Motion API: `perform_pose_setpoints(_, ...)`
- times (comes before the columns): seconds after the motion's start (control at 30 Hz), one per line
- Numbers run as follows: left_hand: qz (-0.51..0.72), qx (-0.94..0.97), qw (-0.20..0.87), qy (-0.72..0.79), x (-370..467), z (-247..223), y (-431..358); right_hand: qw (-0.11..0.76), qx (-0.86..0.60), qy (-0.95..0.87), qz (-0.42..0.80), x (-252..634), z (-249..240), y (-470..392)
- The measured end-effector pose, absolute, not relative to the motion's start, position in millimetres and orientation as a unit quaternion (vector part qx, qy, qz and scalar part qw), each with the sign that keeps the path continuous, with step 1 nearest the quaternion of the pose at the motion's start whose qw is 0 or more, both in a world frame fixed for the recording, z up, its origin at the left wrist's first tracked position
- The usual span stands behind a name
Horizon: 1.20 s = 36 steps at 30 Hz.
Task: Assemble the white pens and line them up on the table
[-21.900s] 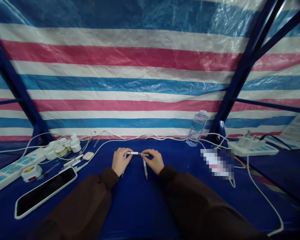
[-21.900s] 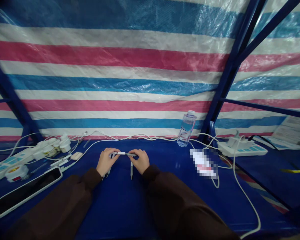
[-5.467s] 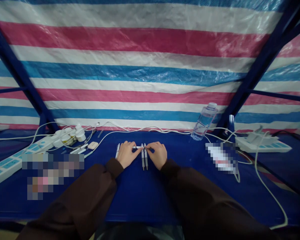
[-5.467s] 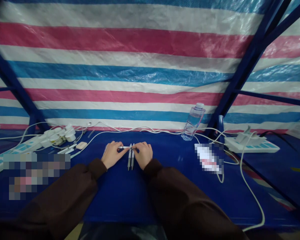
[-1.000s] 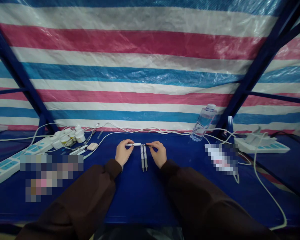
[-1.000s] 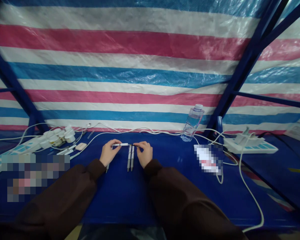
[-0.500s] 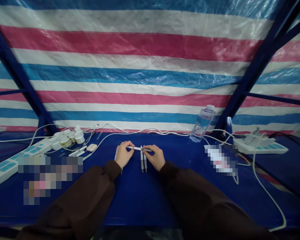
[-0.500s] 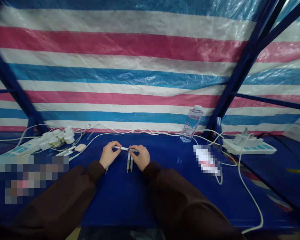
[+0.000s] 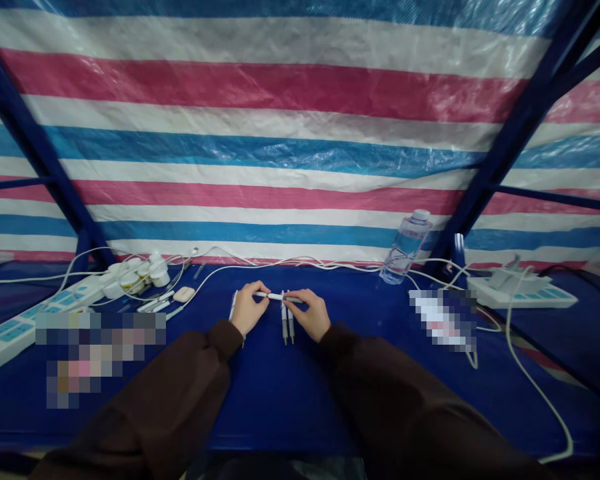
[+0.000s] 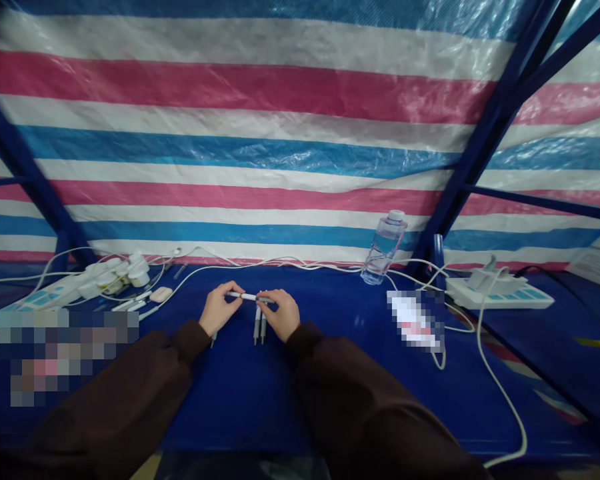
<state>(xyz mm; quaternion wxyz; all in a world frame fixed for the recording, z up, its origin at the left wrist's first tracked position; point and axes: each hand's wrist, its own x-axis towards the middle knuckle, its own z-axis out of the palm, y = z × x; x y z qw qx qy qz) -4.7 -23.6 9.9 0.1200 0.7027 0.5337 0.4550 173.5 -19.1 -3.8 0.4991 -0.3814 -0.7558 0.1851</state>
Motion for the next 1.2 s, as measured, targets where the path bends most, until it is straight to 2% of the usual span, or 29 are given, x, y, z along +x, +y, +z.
perform_pose_setpoints(0.37, 0.467, 0.702, 0.114, 0.525, -4, 10, -23, 0.431, -0.443, -0.780, 0.099, 173, -1, -21)
perform_pose_setpoints(0.7, 0.516, 0.666, 0.104, 0.530, -7, 5, -19, 0.464, -0.451, -0.751, 0.131, 176, 5, -26)
perform_pose_setpoints(0.97, 0.512, 0.673, 0.101, 0.524, -6, 4, -19, 0.437, -0.496, -0.736, 0.147, 176, 3, -22)
perform_pose_setpoints(1.2, 0.522, 0.668, 0.099, 0.521, -7, 4, -18, 0.478, -0.479, -0.714, 0.181, 178, 5, -25)
